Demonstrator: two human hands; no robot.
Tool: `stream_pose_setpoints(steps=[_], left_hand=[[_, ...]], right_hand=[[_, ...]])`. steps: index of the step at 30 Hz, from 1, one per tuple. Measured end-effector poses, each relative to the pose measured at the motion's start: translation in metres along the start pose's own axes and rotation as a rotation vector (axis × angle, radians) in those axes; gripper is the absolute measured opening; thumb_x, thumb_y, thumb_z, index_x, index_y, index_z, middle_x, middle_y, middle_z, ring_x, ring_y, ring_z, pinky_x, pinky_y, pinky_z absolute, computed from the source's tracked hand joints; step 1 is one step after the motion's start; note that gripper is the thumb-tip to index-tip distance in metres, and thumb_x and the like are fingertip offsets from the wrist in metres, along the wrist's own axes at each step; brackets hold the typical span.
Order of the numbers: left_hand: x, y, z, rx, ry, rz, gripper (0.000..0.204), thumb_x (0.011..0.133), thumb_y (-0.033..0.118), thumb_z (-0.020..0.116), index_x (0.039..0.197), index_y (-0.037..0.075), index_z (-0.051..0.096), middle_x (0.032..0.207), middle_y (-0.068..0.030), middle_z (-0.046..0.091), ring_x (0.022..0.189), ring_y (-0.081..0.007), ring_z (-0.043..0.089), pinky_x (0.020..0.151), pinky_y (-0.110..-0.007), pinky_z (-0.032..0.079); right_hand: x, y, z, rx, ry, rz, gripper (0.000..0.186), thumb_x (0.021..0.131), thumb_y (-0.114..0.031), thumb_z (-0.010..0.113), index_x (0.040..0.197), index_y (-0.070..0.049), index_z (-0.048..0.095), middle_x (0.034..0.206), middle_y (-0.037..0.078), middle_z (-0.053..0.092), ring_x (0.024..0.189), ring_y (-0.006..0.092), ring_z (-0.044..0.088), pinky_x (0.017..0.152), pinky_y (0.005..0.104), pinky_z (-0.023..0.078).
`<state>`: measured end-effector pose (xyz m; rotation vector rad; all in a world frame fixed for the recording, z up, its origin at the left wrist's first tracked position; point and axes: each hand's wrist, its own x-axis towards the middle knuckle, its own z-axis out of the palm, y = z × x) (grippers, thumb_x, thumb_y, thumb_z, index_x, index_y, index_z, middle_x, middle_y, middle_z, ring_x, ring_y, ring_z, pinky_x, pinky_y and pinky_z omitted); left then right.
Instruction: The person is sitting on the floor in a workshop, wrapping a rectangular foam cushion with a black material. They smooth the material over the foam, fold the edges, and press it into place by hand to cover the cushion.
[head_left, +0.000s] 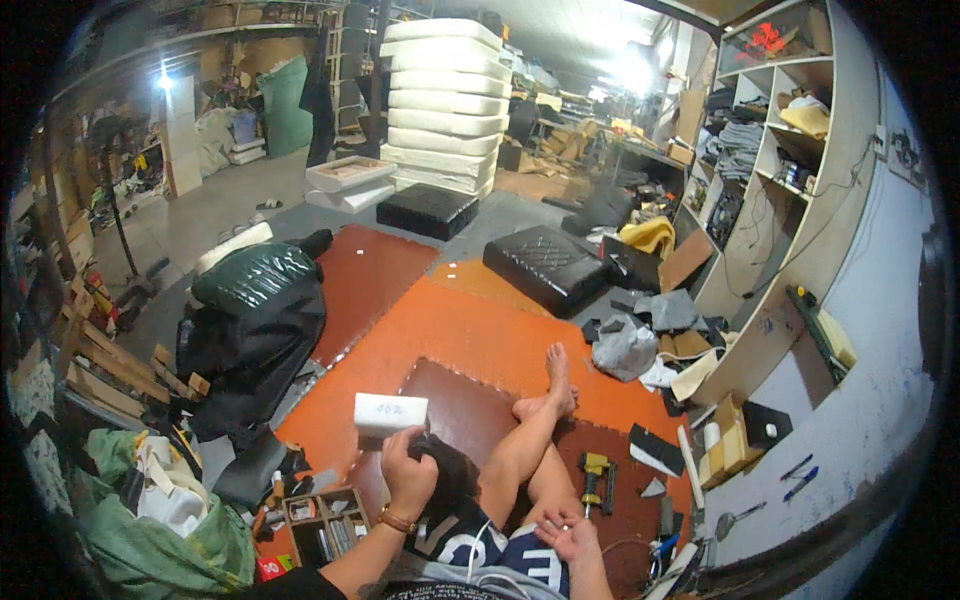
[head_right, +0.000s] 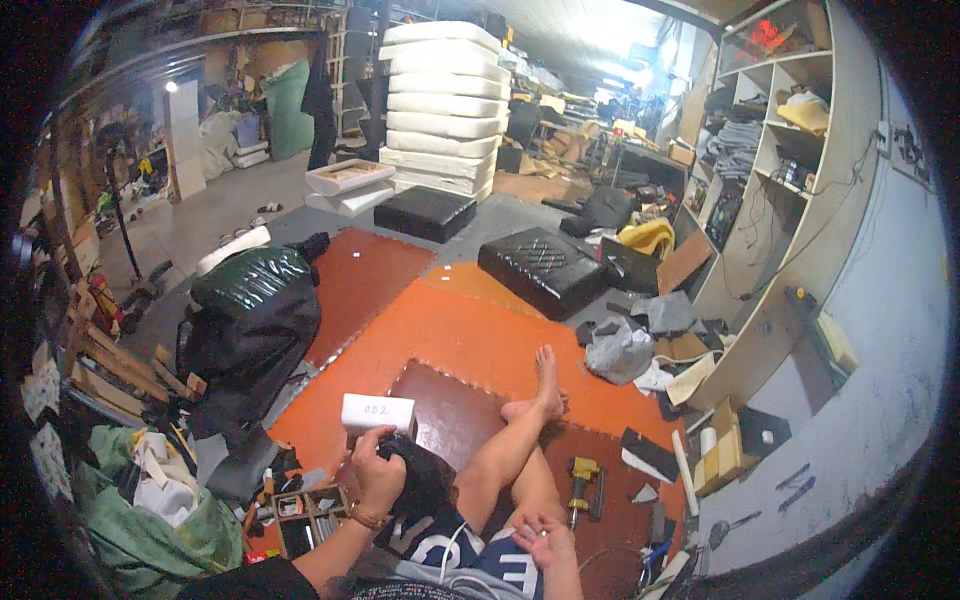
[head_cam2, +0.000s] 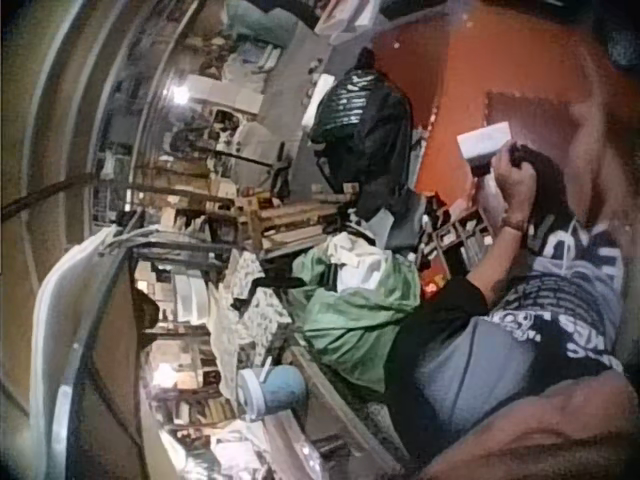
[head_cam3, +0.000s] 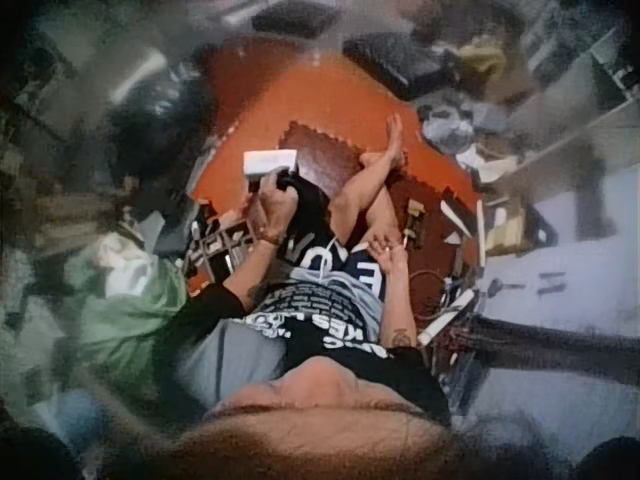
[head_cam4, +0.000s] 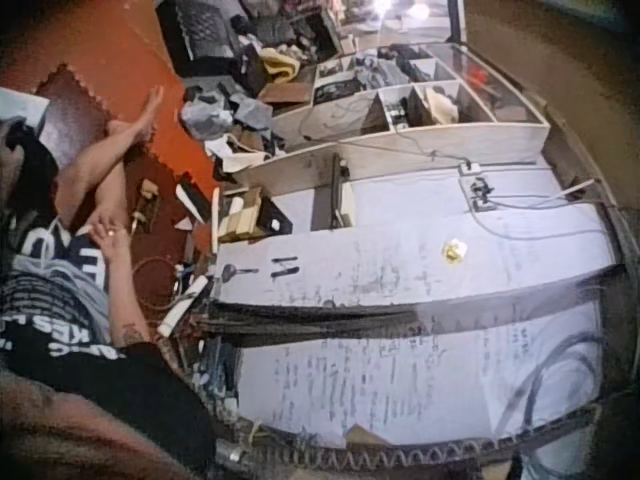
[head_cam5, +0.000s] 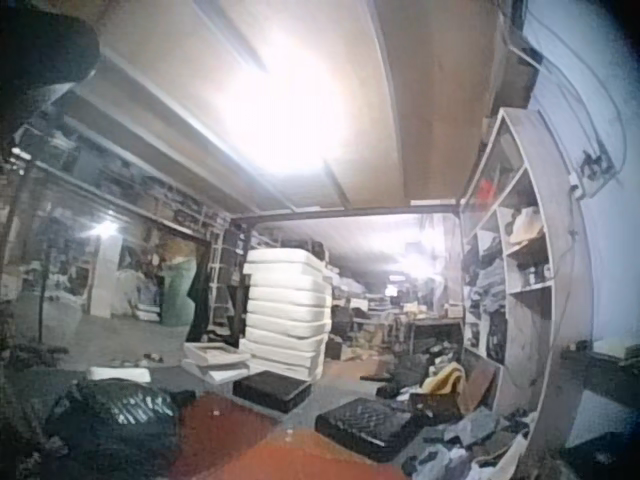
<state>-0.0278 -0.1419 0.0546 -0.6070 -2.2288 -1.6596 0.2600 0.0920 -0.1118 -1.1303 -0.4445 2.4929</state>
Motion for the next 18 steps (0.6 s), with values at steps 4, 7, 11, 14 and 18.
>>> stream_pose_setpoints(steps=[4, 7, 11, 14, 18], left_hand=[[0.006, -0.001, 0.005, -0.084, 0.065, -0.072, 0.043, 0.073, -0.005, 0.062, 0.114, 0.003, 0.071, 0.102, -0.0163, 0.073, 0.100, -0.0325, 0.068, 0.091, -0.042, 0.055], [0.013, 0.023, 0.008, -0.260, 0.041, -0.208, 0.046, 0.074, -0.008, 0.061, 0.118, 0.002, 0.068, 0.100, -0.0137, 0.072, 0.100, -0.0246, 0.069, 0.089, -0.037, 0.056], [0.013, 0.051, 0.011, -0.426, 0.034, -0.174, 0.046, 0.076, -0.013, 0.060, 0.120, 0.001, 0.061, 0.105, -0.0106, 0.070, 0.100, -0.0196, 0.068, 0.089, -0.033, 0.056], [0.008, 0.070, 0.011, -0.541, -0.009, -0.135, 0.045, 0.077, -0.020, 0.059, 0.117, 0.002, 0.056, 0.112, -0.0112, 0.069, 0.104, -0.0203, 0.068, 0.094, -0.033, 0.057], [0.002, 0.100, -0.010, -0.706, -0.091, -0.121, 0.046, 0.075, -0.021, 0.054, 0.115, 0.001, 0.055, 0.115, -0.0140, 0.068, 0.105, -0.0214, 0.069, 0.096, -0.032, 0.056]], right_hand=[[-0.029, 0.008, 0.041, -0.340, 0.005, 0.192, 0.043, 0.106, -0.012, 0.043, 0.148, -0.004, 0.042, 0.138, 0.021, 0.058, 0.134, 0.0540, 0.055, 0.105, 0.0778, 0.047], [-0.046, 0.018, 0.073, -0.566, 0.162, 0.086, 0.052, 0.109, -0.025, 0.053, 0.152, 0.001, 0.040, 0.141, 0.021, 0.059, 0.129, 0.0453, 0.060, 0.102, 0.0622, 0.057], [-0.084, 0.036, 0.148, -1.227, 0.197, -0.925, 0.081, 0.091, -0.028, 0.081, 0.154, 0.002, 0.040, 0.142, 0.025, 0.058, 0.128, 0.0451, 0.059, 0.105, 0.0533, 0.051], [-0.114, 0.029, 0.210, -1.302, 0.180, -1.508, 0.082, 0.084, -0.025, 0.088, 0.151, -0.001, 0.046, 0.140, 0.026, 0.058, 0.130, 0.0456, 0.056, 0.112, 0.0547, 0.044], [-0.110, 0.017, 0.210, -1.207, 0.078, -1.908, 0.072, 0.081, -0.015, 0.086, 0.144, -0.005, 0.053, 0.136, 0.024, 0.062, 0.125, 0.0433, 0.061, 0.108, 0.0540, 0.047]])
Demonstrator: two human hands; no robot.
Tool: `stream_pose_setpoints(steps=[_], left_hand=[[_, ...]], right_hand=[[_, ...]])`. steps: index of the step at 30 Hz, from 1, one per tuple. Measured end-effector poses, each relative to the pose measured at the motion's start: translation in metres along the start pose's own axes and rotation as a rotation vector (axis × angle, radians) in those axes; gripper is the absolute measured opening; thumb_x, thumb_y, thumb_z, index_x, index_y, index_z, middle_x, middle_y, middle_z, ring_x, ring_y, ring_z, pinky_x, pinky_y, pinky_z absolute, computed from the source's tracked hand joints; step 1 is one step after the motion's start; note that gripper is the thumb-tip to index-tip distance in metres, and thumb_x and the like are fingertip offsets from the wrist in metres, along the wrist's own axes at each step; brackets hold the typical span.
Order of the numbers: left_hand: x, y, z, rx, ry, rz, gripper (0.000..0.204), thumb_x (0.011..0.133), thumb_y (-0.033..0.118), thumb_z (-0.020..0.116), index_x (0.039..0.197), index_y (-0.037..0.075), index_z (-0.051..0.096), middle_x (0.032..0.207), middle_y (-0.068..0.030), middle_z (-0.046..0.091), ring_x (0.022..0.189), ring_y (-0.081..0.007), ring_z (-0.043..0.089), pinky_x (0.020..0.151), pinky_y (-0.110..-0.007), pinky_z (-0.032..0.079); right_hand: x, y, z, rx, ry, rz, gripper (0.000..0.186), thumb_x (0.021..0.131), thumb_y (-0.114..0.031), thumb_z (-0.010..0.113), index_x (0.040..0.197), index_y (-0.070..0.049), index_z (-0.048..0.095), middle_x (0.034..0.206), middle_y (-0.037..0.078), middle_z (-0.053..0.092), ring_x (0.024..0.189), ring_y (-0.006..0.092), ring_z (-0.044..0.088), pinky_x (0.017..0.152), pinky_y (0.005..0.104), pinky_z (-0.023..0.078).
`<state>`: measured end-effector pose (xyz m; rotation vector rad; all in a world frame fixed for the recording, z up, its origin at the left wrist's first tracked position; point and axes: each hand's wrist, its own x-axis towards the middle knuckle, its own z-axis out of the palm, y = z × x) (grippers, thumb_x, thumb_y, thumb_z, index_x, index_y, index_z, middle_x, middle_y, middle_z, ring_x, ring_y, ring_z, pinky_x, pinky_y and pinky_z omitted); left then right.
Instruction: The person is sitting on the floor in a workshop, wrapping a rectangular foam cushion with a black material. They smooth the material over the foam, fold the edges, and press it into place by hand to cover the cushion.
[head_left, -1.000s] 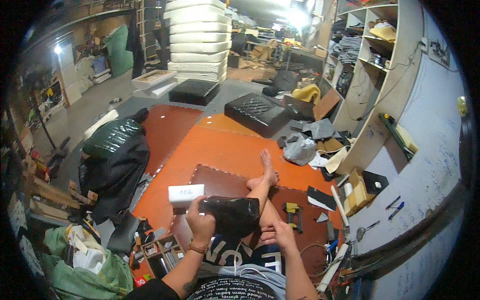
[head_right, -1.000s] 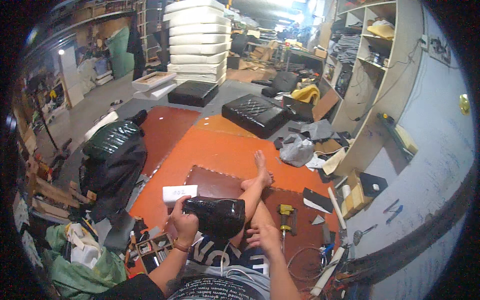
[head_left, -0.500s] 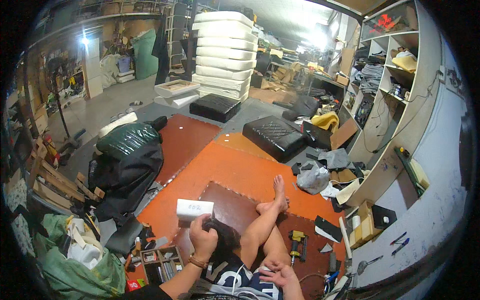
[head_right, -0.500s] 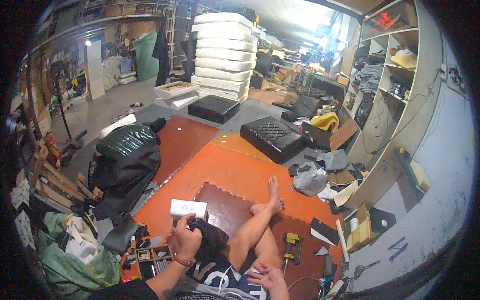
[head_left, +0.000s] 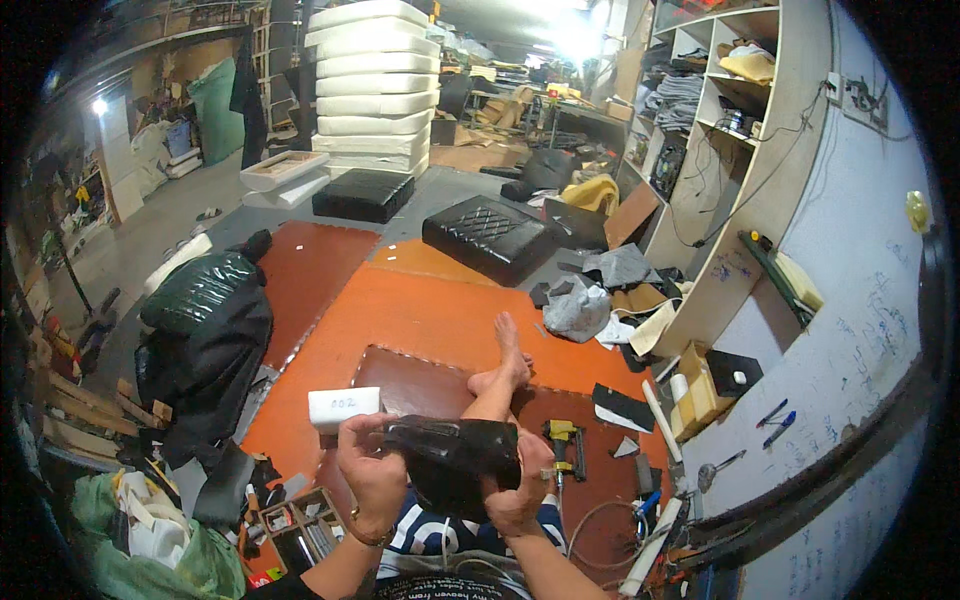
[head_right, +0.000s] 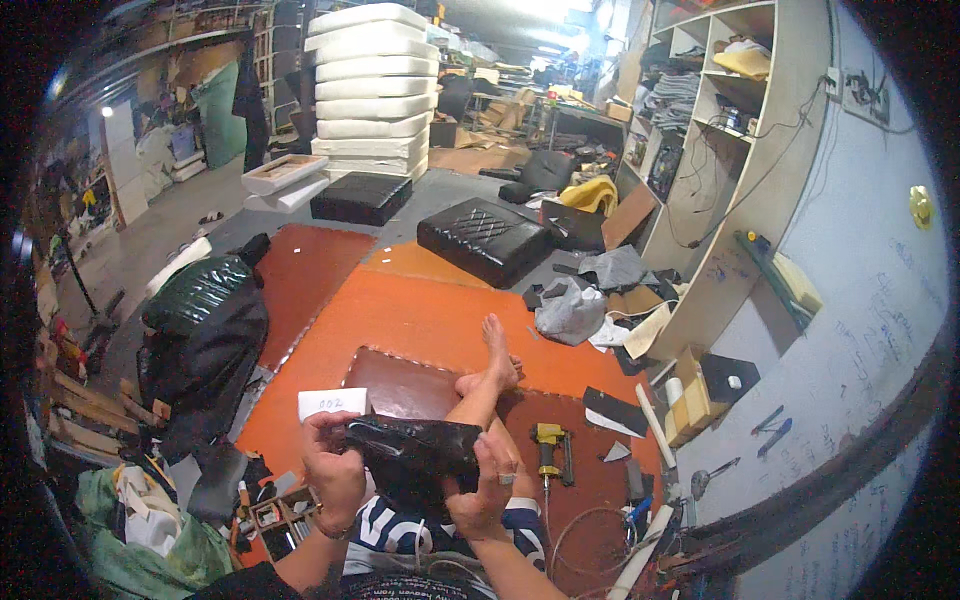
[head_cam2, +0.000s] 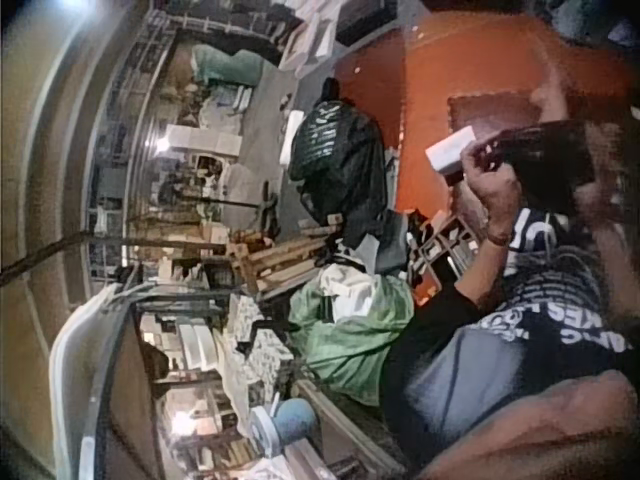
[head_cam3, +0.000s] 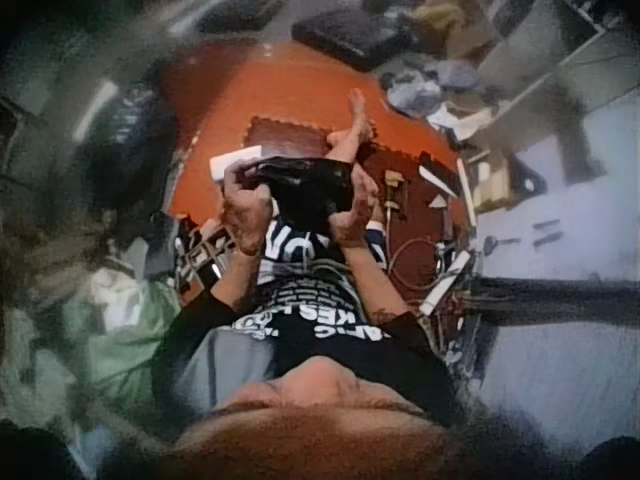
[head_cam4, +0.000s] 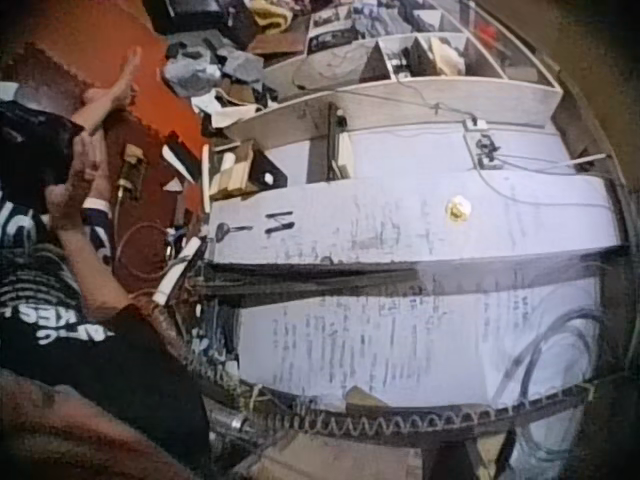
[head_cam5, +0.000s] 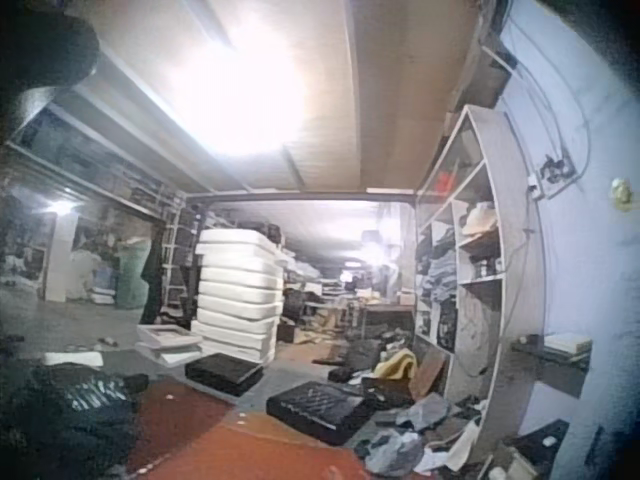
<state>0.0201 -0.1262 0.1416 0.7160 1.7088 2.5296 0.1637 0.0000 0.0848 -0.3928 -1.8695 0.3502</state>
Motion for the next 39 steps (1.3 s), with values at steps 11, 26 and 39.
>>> stream_pose_setpoints(steps=[11, 26, 39], left_hand=[[-0.018, -0.015, -0.019, 0.435, -0.171, -0.002, 0.023, 0.086, -0.002, 0.080, 0.108, 0.000, 0.073, 0.098, -0.0096, 0.077, 0.089, -0.0136, 0.073, 0.074, -0.028, 0.059], [-0.019, -0.055, -0.014, 0.517, -0.070, 0.062, 0.026, 0.081, -0.003, 0.072, 0.106, 0.001, 0.077, 0.092, -0.0126, 0.078, 0.083, -0.0197, 0.074, 0.075, -0.032, 0.058], [-0.021, -0.050, -0.030, -0.148, -0.603, -0.821, 0.036, 0.102, 0.034, 0.075, 0.115, 0.001, 0.071, 0.104, -0.0025, 0.076, 0.092, -0.0098, 0.069, 0.085, -0.028, 0.055]], right_hand=[[0.015, -0.008, -0.032, -0.010, -0.011, 0.393, 0.037, 0.077, 0.006, 0.069, 0.113, -0.001, 0.070, 0.102, 0.019, 0.073, 0.094, 0.0375, 0.070, 0.088, 0.0449, 0.056], [0.001, -0.026, -0.020, 0.197, -0.635, 0.773, 0.025, 0.094, -0.022, 0.082, 0.095, 0.002, 0.076, 0.085, 0.009, 0.077, 0.073, 0.0144, 0.069, 0.068, 0.0319, 0.054], [0.019, -0.036, -0.030, 0.481, -0.305, 0.896, 0.028, 0.105, -0.025, 0.072, 0.105, 0.002, 0.077, 0.092, 0.003, 0.075, 0.081, 0.0098, 0.066, 0.075, 0.0285, 0.054]])
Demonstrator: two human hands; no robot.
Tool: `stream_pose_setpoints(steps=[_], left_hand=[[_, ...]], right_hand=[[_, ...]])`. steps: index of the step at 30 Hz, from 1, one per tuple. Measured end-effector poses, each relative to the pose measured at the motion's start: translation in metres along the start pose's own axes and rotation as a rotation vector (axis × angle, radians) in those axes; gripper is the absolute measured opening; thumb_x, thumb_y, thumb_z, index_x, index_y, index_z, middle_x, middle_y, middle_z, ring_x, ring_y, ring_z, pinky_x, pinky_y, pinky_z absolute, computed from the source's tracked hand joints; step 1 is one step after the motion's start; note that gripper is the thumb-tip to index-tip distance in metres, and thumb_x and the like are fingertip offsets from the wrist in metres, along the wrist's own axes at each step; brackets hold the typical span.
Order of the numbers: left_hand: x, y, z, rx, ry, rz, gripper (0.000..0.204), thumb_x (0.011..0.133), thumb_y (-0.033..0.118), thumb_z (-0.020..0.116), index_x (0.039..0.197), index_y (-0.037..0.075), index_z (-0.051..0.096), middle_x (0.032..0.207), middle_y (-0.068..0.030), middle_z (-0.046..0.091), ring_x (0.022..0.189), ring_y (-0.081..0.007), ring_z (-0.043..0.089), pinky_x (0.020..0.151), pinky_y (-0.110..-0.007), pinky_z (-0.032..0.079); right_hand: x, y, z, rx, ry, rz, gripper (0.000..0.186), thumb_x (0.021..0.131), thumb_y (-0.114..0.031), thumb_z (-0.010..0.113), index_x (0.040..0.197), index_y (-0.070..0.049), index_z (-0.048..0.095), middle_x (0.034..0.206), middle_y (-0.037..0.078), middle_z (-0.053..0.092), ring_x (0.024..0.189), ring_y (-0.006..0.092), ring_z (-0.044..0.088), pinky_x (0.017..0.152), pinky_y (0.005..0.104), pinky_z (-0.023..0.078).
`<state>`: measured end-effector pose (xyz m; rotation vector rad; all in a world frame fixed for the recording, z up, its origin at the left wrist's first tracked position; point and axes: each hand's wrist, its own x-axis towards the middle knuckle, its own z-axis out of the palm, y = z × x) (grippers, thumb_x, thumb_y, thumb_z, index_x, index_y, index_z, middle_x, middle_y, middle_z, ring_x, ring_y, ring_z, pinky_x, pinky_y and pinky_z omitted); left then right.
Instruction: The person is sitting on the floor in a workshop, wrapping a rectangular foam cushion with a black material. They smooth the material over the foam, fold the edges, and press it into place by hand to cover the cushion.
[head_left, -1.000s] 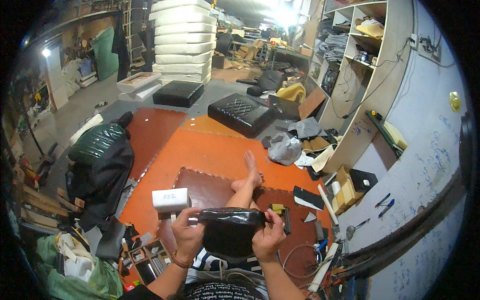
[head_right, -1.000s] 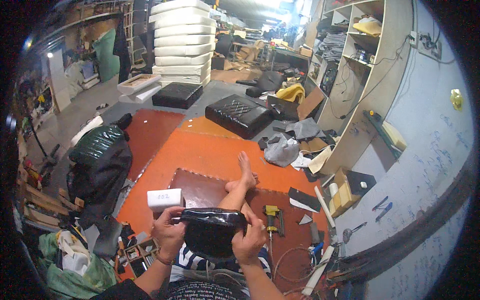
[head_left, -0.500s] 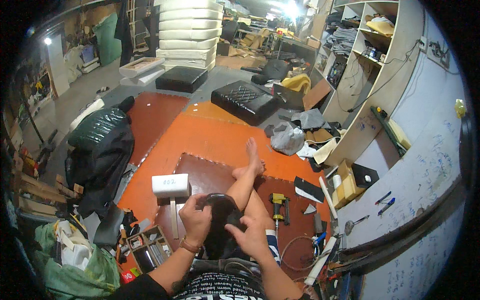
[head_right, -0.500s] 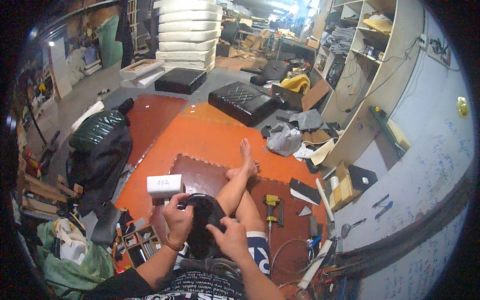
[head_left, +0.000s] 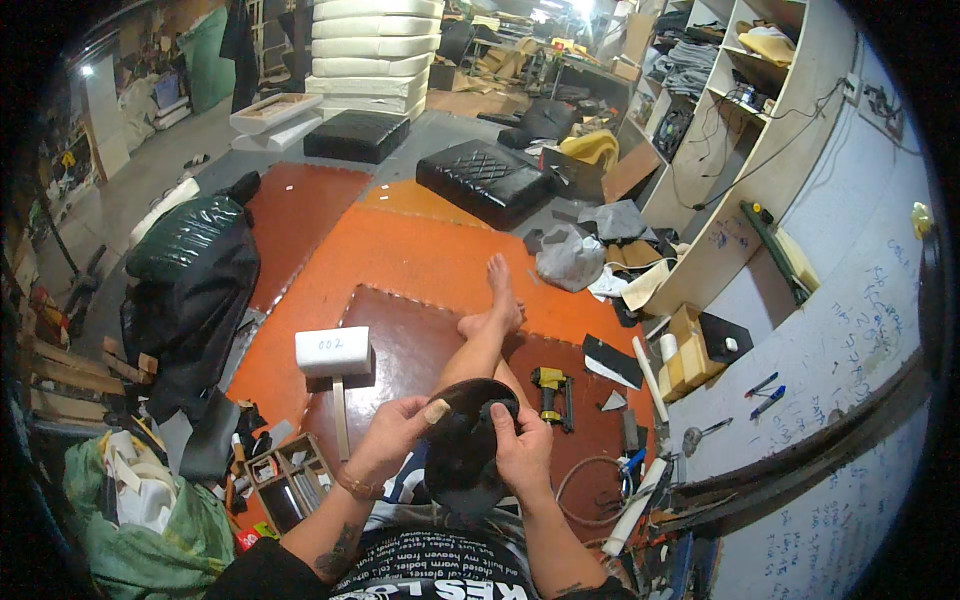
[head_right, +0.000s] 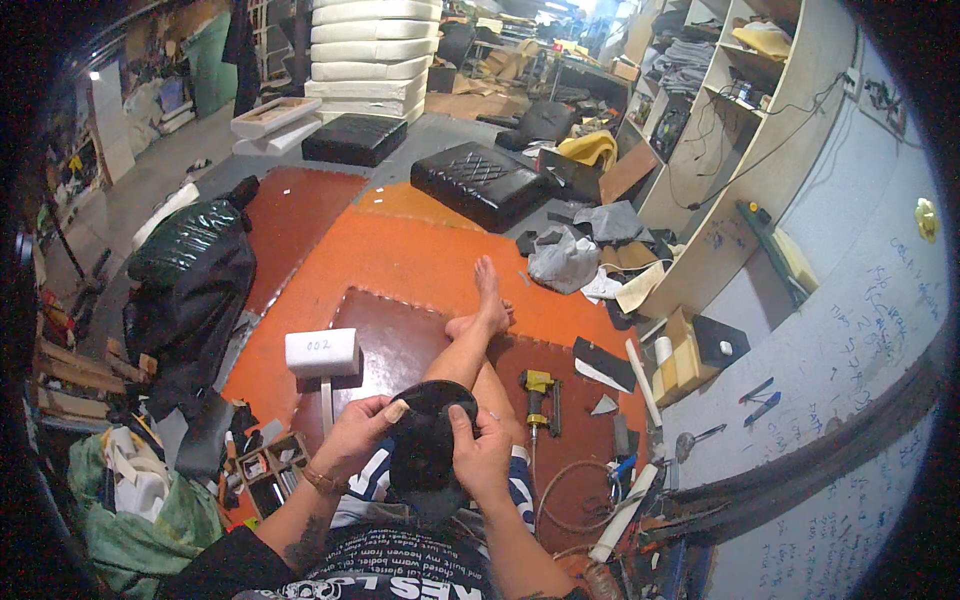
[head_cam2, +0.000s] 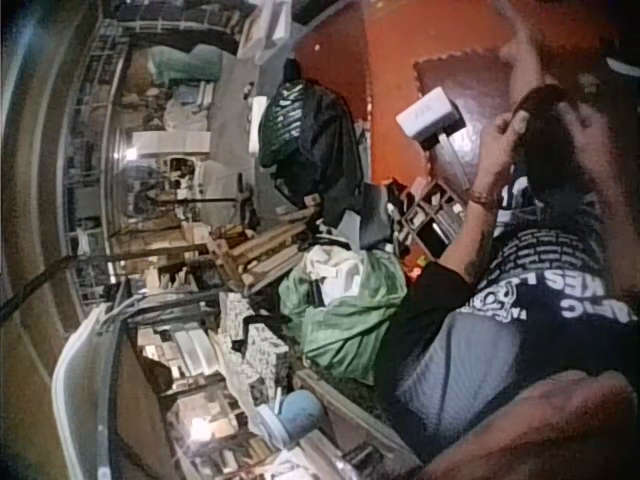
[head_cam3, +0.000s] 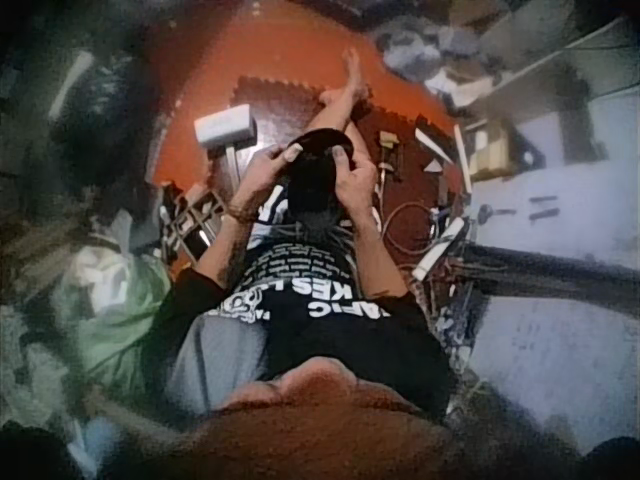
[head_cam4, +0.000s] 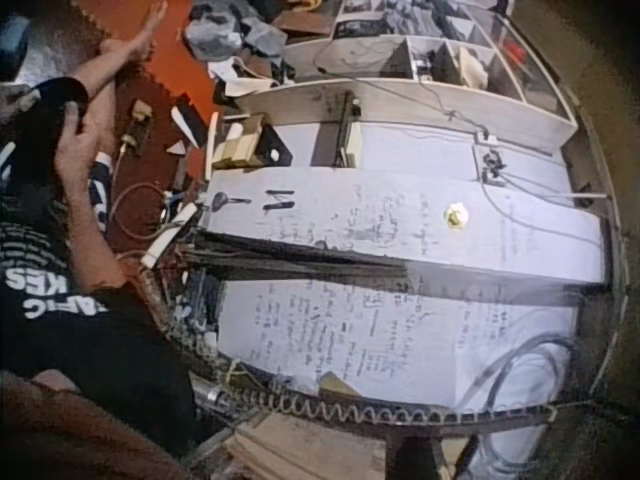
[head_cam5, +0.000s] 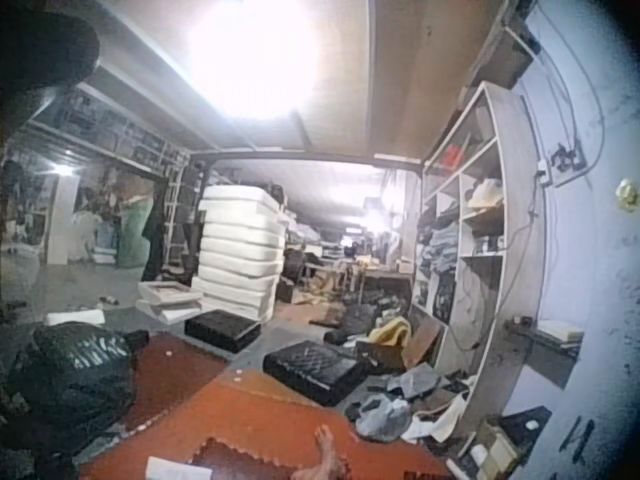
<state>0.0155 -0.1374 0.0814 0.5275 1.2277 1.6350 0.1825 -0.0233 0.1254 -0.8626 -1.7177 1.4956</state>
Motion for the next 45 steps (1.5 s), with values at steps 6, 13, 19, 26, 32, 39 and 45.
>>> stream_pose_setpoints(steps=[6, 13, 19, 26, 32, 39, 45], left_hand=[[-0.007, 0.013, 0.004, -0.211, -0.019, -0.011, 0.038, 0.106, 0.033, 0.069, 0.124, 0.000, 0.067, 0.115, -0.0060, 0.076, 0.097, -0.0139, 0.071, 0.090, -0.031, 0.056], [-0.006, 0.011, 0.000, -0.108, -0.088, 0.015, 0.027, 0.100, 0.021, 0.079, 0.113, 0.002, 0.066, 0.103, -0.0038, 0.074, 0.092, -0.0112, 0.069, 0.085, -0.029, 0.056], [-0.013, 0.007, 0.018, 0.901, 0.518, 0.732, 0.019, 0.080, -0.006, 0.076, 0.094, 0.002, 0.065, 0.082, -0.0073, 0.068, 0.071, -0.0177, 0.067, 0.066, -0.031, 0.055], [0.001, -0.016, 0.026, 0.618, 0.506, 1.016, 0.042, 0.077, -0.005, 0.074, 0.116, 0.006, 0.067, 0.093, -0.0145, 0.067, 0.082, -0.0303, 0.070, 0.074, -0.039, 0.058], [0.010, -0.029, 0.004, 0.771, 0.238, 0.981, 0.044, 0.075, -0.005, 0.076, 0.116, 0.007, 0.070, 0.099, -0.0142, 0.065, 0.094, -0.0369, 0.066, 0.085, -0.045, 0.055], [0.033, -0.067, -0.031, 0.801, 0.422, 0.841, 0.043, 0.077, -0.002, 0.074, 0.118, 0.006, 0.067, 0.111, -0.0171, 0.064, 0.097, -0.0401, 0.068, 0.082, -0.043, 0.058], [0.059, -0.086, -0.104, 0.891, 0.147, 0.644, 0.078, 0.081, 0.031, 0.087, 0.146, 0.002, 0.056, 0.147, -0.0275, 0.055, 0.144, -0.0434, 0.047, 0.116, -0.051, 0.044]], right_hand=[[-0.003, -0.011, -0.006, -0.017, -0.187, -0.097, 0.026, 0.100, -0.023, 0.078, 0.106, 0.002, 0.078, 0.091, 0.001, 0.072, 0.083, 0.0083, 0.064, 0.075, 0.0271, 0.052], [0.000, -0.021, -0.021, -0.070, -0.084, -0.074, 0.023, 0.097, -0.020, 0.079, 0.102, 0.003, 0.078, 0.084, 0.008, 0.071, 0.086, 0.0115, 0.065, 0.074, 0.0331, 0.052], [0.017, 0.000, -0.050, -0.831, 0.194, -0.235, 0.012, 0.086, -0.007, 0.077, 0.097, -0.007, 0.082, 0.094, 0.018, 0.072, 0.082, 0.0329, 0.070, 0.075, 0.0405, 0.055], [0.017, 0.043, -0.031, 0.083, -0.254, 0.653, 0.040, 0.106, -0.032, 0.057, 0.130, -0.001, 0.064, 0.107, 0.020, 0.075, 0.087, 0.0336, 0.075, 0.081, 0.0500, 0.063], [0.016, 0.027, -0.009, 0.837, -0.296, 0.461, 0.055, 0.107, -0.047, 0.055, 0.143, -0.006, 0.059, 0.134, 0.017, 0.069, 0.109, 0.0336, 0.071, 0.088, 0.0540, 0.059], [0.019, 0.049, 0.032, 0.696, -0.124, 0.544, 0.033, 0.110, -0.033, 0.061, 0.132, -0.008, 0.063, 0.111, 0.009, 0.074, 0.080, 0.0232, 0.071, 0.074, 0.0428, 0.061], [0.041, 0.071, 0.037, 0.585, 0.261, 0.445, 0.033, 0.107, -0.039, 0.066, 0.124, -0.010, 0.066, 0.109, 0.007, 0.074, 0.096, 0.0226, 0.070, 0.072, 0.0401, 0.058]])
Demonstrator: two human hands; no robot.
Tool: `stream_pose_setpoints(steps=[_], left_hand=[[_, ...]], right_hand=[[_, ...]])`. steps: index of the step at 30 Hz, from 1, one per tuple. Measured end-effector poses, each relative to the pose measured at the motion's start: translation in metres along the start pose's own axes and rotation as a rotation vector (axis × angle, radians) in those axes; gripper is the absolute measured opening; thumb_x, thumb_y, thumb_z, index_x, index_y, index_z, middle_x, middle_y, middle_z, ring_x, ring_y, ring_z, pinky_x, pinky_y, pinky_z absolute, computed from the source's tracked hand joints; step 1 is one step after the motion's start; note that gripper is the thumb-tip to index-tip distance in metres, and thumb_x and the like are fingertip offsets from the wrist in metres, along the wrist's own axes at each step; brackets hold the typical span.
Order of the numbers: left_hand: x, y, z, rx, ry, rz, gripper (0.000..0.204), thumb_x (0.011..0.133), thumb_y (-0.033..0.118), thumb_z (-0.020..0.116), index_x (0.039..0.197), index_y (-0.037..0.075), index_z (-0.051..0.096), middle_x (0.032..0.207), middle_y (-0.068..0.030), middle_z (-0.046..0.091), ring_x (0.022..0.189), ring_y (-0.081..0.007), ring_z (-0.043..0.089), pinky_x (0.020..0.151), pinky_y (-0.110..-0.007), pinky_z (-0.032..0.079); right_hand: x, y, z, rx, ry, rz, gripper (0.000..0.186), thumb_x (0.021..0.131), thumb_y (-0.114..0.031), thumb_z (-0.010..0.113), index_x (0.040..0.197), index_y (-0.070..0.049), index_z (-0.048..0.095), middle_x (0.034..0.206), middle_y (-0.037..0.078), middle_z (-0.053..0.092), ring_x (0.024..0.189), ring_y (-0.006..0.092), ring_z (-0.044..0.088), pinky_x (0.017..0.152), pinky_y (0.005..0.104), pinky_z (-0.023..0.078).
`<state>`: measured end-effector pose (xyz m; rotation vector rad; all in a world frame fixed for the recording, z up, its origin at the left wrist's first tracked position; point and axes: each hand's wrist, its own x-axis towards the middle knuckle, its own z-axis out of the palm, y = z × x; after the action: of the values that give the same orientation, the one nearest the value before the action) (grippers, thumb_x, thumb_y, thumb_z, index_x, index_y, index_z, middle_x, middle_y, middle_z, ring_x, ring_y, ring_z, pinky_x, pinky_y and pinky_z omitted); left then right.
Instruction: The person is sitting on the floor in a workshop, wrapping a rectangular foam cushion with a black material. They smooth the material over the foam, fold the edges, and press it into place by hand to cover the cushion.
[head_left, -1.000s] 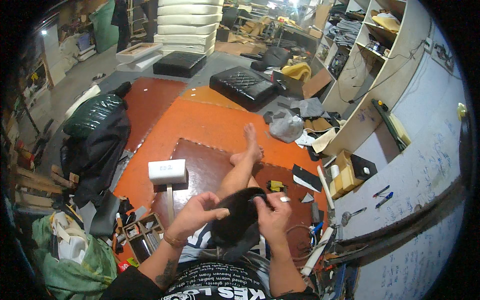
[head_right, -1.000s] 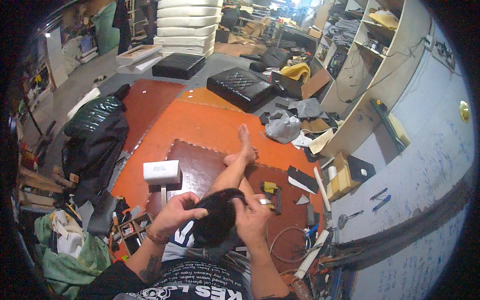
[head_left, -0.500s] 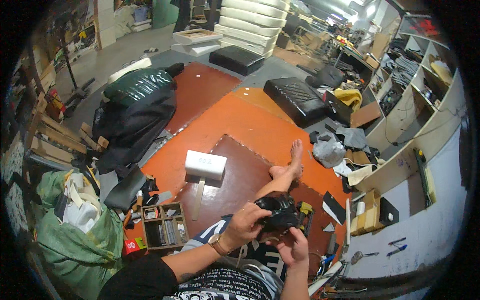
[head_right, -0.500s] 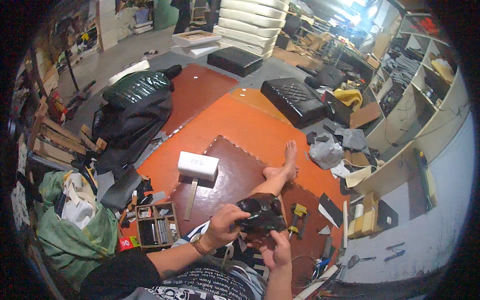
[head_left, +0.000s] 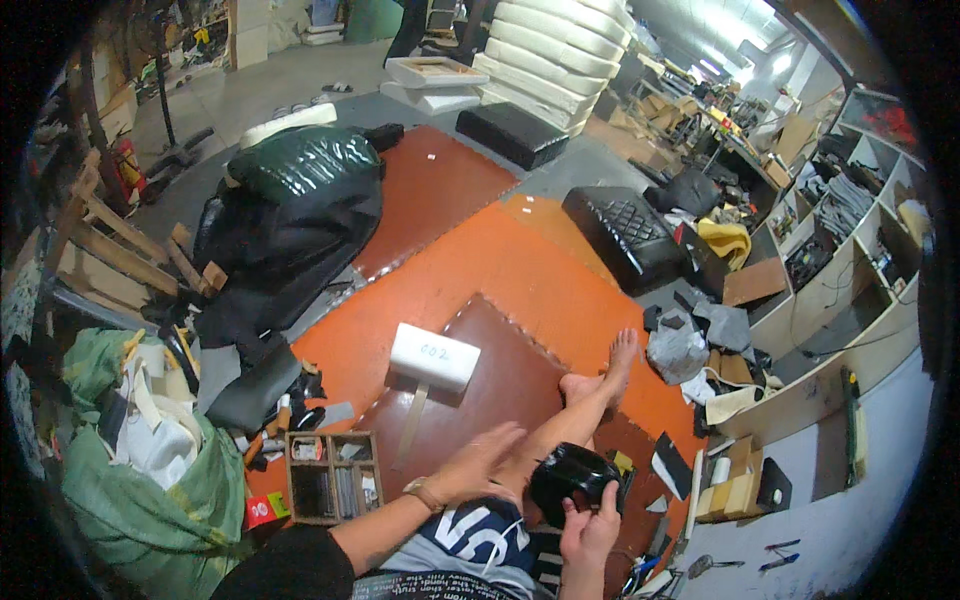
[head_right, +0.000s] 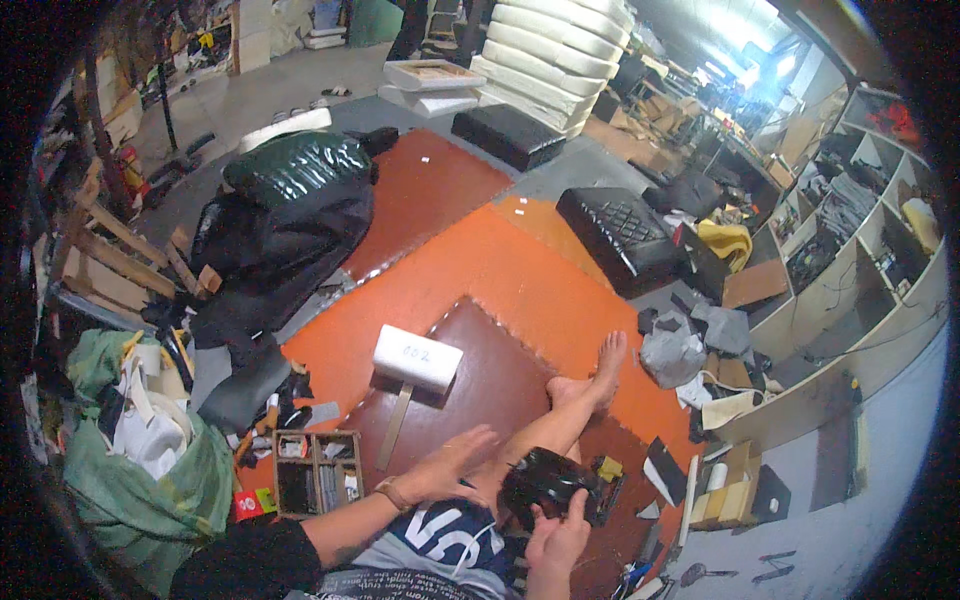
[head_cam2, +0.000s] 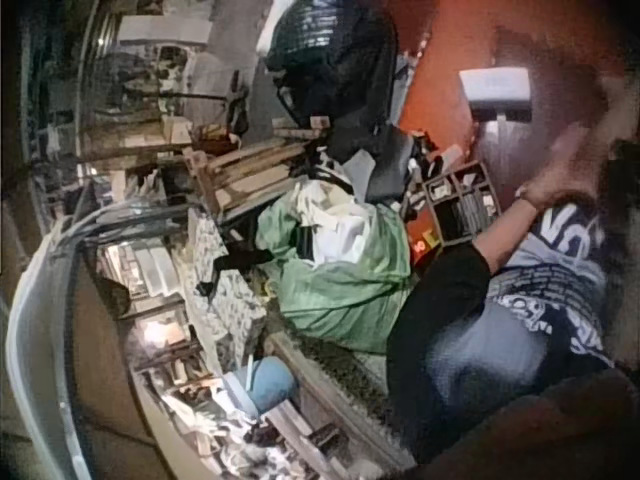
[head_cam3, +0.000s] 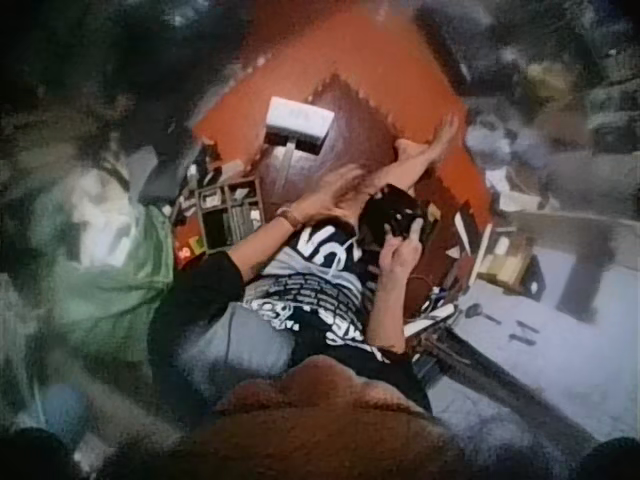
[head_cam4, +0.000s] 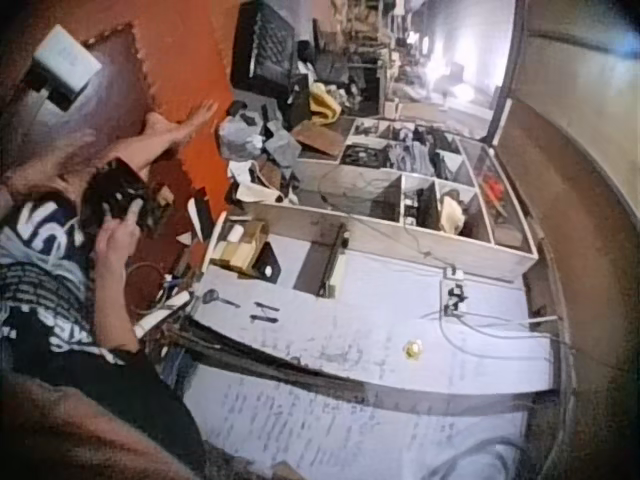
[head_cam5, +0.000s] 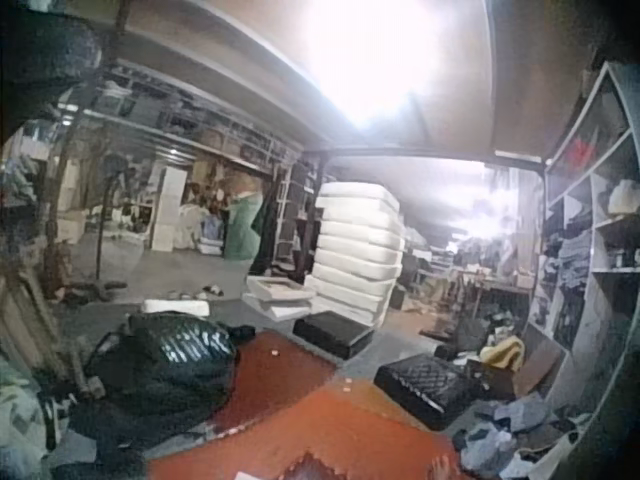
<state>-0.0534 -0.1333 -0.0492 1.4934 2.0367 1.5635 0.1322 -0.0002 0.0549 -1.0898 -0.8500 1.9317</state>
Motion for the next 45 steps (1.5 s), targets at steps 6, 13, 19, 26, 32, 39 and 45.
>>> stream_pose_setpoints(steps=[6, 13, 19, 26, 32, 39, 45], left_hand=[[-0.129, -0.208, 0.004, 0.910, 0.274, -0.939, 0.084, 0.079, 0.048, 0.089, 0.138, -0.003, 0.059, 0.133, -0.0275, 0.067, 0.121, -0.0483, 0.064, 0.103, -0.057, 0.052], [-0.138, -0.257, 0.017, 0.347, 0.331, -1.358, 0.094, 0.074, 0.027, 0.091, 0.145, -0.009, 0.042, 0.132, -0.0277, 0.066, 0.122, -0.0460, 0.066, 0.109, -0.053, 0.050], [-0.030, -0.148, -0.056, 0.304, 0.192, -0.981, 0.037, 0.077, 0.028, 0.086, 0.091, -0.004, 0.074, 0.077, -0.0243, 0.073, 0.081, -0.0390, 0.076, 0.076, -0.050, 0.058], [0.068, 0.063, -0.133, -0.950, 0.380, -0.592, 0.038, 0.109, 0.040, 0.060, 0.125, 0.005, 0.055, 0.075, -0.0039, 0.055, 0.056, -0.0205, 0.057, 0.051, -0.042, 0.053], [0.094, 0.117, -0.111, -0.967, 0.265, -0.535, 0.033, 0.110, 0.036, 0.058, 0.113, 0.003, 0.055, 0.079, -0.0069, 0.058, 0.059, -0.0220, 0.060, 0.054, -0.042, 0.058], [0.087, 0.015, -0.001, -0.966, -0.046, -0.756, 0.026, 0.104, 0.027, 0.065, 0.093, 0.003, 0.061, 0.076, -0.0074, 0.064, 0.065, -0.0222, 0.067, 0.060, -0.037, 0.059], [0.017, -0.105, 0.098, -0.905, -0.106, -1.016, 0.030, 0.107, 0.029, 0.058, 0.098, 0.002, 0.068, 0.086, -0.0138, 0.072, 0.080, -0.0285, 0.071, 0.074, -0.044, 0.061]], right_hand=[[0.027, -0.027, 0.009, 0.078, -0.106, -0.123, 0.031, 0.101, -0.025, 0.070, 0.128, -0.008, 0.065, 0.114, 0.006, 0.075, 0.102, 0.0234, 0.072, 0.081, 0.0408, 0.057], [0.010, -0.051, 0.022, 0.104, -0.191, 0.004, 0.033, 0.111, -0.024, 0.055, 0.130, 0.000, 0.068, 0.127, 0.011, 0.074, 0.115, 0.0274, 0.070, 0.101, 0.0411, 0.058], [-0.029, -0.067, 0.018, 0.266, -0.317, -0.103, 0.038, 0.103, -0.016, 0.062, 0.139, -0.002, 0.062, 0.129, 0.013, 0.072, 0.121, 0.0304, 0.068, 0.107, 0.0483, 0.054], [-0.041, -0.066, 0.001, 0.339, -0.421, 0.081, 0.039, 0.108, -0.024, 0.060, 0.141, -0.003, 0.059, 0.137, 0.016, 0.068, 0.125, 0.0333, 0.067, 0.111, 0.0551, 0.051], [-0.073, -0.100, 0.002, 0.244, -0.434, -0.016, 0.032, 0.109, -0.022, 0.058, 0.135, -0.003, 0.060, 0.119, 0.014, 0.073, 0.100, 0.0304, 0.075, 0.090, 0.0504, 0.062], [-0.101, -0.139, 0.007, 0.231, -0.436, 0.017, 0.021, 0.097, -0.014, 0.064, 0.113, -0.001, 0.070, 0.098, 0.013, 0.076, 0.087, 0.0321, 0.077, 0.082, 0.0498, 0.065], [0.004, -0.077, -0.040, -0.048, -0.334, -0.056, 0.058, 0.106, -0.037, 0.066, 0.151, -0.003, 0.057, 0.163, 0.013, 0.048, 0.150, 0.0281, 0.045, 0.125, 0.0471, 0.036]])
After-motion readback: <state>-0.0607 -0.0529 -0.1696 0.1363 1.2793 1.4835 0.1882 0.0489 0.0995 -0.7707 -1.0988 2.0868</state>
